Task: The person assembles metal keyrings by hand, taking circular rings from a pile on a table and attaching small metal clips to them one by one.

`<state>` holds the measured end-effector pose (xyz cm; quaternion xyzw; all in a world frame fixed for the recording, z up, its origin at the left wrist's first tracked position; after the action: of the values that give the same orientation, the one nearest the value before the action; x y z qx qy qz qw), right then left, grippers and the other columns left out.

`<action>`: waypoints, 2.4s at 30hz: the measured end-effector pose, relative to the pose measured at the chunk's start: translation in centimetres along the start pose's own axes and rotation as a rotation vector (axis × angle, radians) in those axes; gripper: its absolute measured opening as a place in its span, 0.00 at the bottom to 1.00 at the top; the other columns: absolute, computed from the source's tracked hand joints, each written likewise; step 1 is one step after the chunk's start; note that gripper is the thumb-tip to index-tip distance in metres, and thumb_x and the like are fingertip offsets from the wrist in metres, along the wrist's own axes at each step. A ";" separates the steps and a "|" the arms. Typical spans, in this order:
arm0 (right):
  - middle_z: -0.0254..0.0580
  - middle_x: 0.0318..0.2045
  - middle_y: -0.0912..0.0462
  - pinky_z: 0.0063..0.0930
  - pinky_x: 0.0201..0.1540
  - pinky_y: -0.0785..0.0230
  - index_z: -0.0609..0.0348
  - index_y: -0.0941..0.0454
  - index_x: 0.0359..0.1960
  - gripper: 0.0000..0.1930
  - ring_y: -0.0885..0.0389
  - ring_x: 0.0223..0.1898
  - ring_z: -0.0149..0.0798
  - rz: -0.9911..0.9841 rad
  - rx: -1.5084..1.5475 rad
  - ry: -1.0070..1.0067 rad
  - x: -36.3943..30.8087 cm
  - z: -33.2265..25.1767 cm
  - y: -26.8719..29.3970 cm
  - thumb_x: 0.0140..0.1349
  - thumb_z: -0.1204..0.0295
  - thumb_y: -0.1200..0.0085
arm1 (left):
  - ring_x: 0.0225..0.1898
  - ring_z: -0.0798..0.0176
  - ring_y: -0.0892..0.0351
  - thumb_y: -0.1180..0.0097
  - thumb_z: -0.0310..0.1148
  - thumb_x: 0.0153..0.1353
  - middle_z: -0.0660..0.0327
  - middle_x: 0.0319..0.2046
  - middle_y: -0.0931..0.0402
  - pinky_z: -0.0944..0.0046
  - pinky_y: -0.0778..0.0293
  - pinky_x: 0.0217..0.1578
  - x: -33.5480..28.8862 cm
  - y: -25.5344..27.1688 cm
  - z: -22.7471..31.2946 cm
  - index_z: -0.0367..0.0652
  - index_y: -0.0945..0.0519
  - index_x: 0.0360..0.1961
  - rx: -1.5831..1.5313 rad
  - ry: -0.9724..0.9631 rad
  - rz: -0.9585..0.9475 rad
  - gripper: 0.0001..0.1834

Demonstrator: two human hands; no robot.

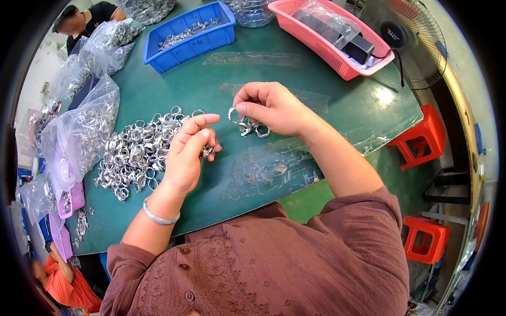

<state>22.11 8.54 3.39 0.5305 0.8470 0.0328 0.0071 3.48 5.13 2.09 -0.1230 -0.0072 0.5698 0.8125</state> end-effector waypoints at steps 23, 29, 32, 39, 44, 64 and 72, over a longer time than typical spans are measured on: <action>0.35 0.29 0.22 0.17 0.31 0.33 0.65 0.25 0.39 0.08 0.28 0.27 0.22 0.089 -0.119 0.083 -0.1 0.3 0.5 0.60 0.76 0.52 | 0.25 0.76 0.38 0.39 0.20 0.47 0.70 0.24 0.35 0.76 0.38 0.29 0.7 0.3 -0.5 0.40 0.24 0.47 0.265 -0.415 0.000 0.22; 0.37 0.32 0.23 0.24 0.37 0.32 0.66 0.26 0.37 0.07 0.26 0.32 0.30 0.114 -0.528 0.308 0.0 -0.2 0.8 0.56 0.79 0.50 | 0.23 0.73 0.37 0.38 0.19 0.44 0.67 0.22 0.34 0.74 0.38 0.25 0.1 0.1 0.6 0.43 0.23 0.47 0.479 -0.714 -0.030 0.24; 0.40 0.34 0.24 0.29 0.41 0.34 0.63 0.25 0.36 0.09 0.26 0.37 0.38 0.069 -0.710 0.521 -0.2 -0.5 0.6 0.51 0.80 0.49 | 0.21 0.70 0.36 0.37 0.20 0.43 0.65 0.20 0.34 0.72 0.37 0.23 -0.2 -0.3 0.9 0.45 0.22 0.46 0.564 -0.793 -0.032 0.25; 0.43 0.46 0.29 0.38 0.52 0.41 0.58 0.24 0.36 0.15 0.35 0.50 0.47 -0.089 -0.860 0.480 -0.5 -1.1 -0.1 0.43 0.76 0.42 | 0.22 0.72 0.36 0.37 0.21 0.44 0.66 0.21 0.33 0.73 0.38 0.22 0.2 0.5 0.4 0.42 0.23 0.45 0.456 -0.735 0.073 0.23; 0.45 0.49 0.32 0.43 0.56 0.46 0.56 0.23 0.34 0.14 0.40 0.55 0.50 -0.115 -1.032 0.493 -0.9 -0.7 -0.5 0.41 0.73 0.41 | 0.29 0.70 0.28 0.54 0.26 0.59 0.58 0.39 0.29 0.73 0.34 0.22 0.7 1.0 -0.2 0.40 0.33 0.50 -0.154 -0.190 0.017 0.16; 0.36 0.34 0.26 0.27 0.36 0.33 0.53 0.19 0.29 0.10 0.28 0.34 0.37 -0.097 -0.565 0.615 -0.9 -1.2 -1.4 0.42 0.78 0.38 | 0.23 0.79 0.37 0.43 0.26 0.55 0.70 0.27 0.31 0.79 0.39 0.21 0.2 -0.3 -1.0 0.36 0.31 0.53 -0.068 0.169 -0.230 0.23; 0.36 0.29 0.26 0.22 0.29 0.36 0.62 0.25 0.31 0.11 0.29 0.27 0.31 -0.011 -0.451 0.428 -0.8 -1.7 -0.3 0.45 0.78 0.39 | 0.21 0.78 0.39 0.45 0.28 0.57 0.72 0.23 0.34 0.79 0.42 0.21 0.6 0.0 -0.6 0.40 0.28 0.44 0.198 0.032 -0.124 0.13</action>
<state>22.14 7.64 5.09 0.4922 0.8033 0.3310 -0.0535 3.77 5.57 1.40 -0.0509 0.0545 0.5144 0.8543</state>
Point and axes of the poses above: each hand's wrist, its own x-axis towards the middle knuckle, its own y-axis out of the back of the hand, z = x × y, the point moved 3 cm from there along x, towards the middle knuckle
